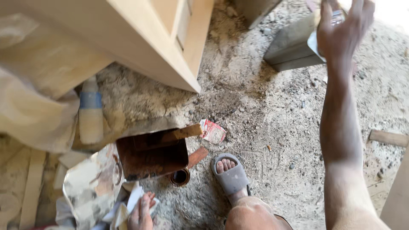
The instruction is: The person opens a small can of dark wood stain and pours it into a larger metal container. They then add a liquid from a larger metal can labeled 'Lacquer Thinner' and stir the mixture with a wooden stick.
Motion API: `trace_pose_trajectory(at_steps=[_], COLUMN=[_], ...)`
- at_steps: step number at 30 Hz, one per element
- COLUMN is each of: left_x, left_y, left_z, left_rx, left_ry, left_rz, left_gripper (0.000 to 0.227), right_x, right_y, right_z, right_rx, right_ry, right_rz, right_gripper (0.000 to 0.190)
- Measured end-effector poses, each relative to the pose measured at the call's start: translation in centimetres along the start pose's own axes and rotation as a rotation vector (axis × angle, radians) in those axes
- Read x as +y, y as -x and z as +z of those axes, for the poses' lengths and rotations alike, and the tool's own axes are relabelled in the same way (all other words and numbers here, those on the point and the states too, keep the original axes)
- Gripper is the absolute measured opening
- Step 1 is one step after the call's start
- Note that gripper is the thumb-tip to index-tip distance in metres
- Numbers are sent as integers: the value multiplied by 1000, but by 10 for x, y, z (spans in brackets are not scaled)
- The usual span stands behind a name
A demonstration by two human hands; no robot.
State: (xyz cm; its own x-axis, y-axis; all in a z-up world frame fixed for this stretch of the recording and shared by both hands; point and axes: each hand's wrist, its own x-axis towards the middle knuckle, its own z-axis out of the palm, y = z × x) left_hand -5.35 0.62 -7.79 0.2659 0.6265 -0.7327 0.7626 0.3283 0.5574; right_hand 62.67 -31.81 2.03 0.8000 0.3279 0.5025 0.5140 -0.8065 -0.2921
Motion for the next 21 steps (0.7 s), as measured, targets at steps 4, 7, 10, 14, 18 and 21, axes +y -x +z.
trace_pose_trajectory(at_steps=[4, 7, 10, 14, 18, 21], left_x=[-2, 6, 37, 40, 23, 18], left_y=[-29, 2, 0, 13, 10, -4], left_z=[10, -10, -1, 6, 5, 6], left_rx=[-83, -53, -31, -2, 15, -91], left_ry=[-36, -217, -251, -283, -384, -246], left_rz=[8, -113, -129, -132, -111, -102], left_gripper=[57, 58, 58, 58, 59, 62], right_x=[52, 73, 84, 95, 90, 72], right_y=[72, 105, 90, 79, 75, 49], right_z=[-5, 4, 16, 19, 16, 24], right_rx=[-142, -150, -98, -182, -208, -92], right_ry=[-130, -48, 65, 80, -135, -135], right_rz=[597, 561, 473, 536, 659, 532], right_gripper=[37, 26, 27, 19, 17, 14])
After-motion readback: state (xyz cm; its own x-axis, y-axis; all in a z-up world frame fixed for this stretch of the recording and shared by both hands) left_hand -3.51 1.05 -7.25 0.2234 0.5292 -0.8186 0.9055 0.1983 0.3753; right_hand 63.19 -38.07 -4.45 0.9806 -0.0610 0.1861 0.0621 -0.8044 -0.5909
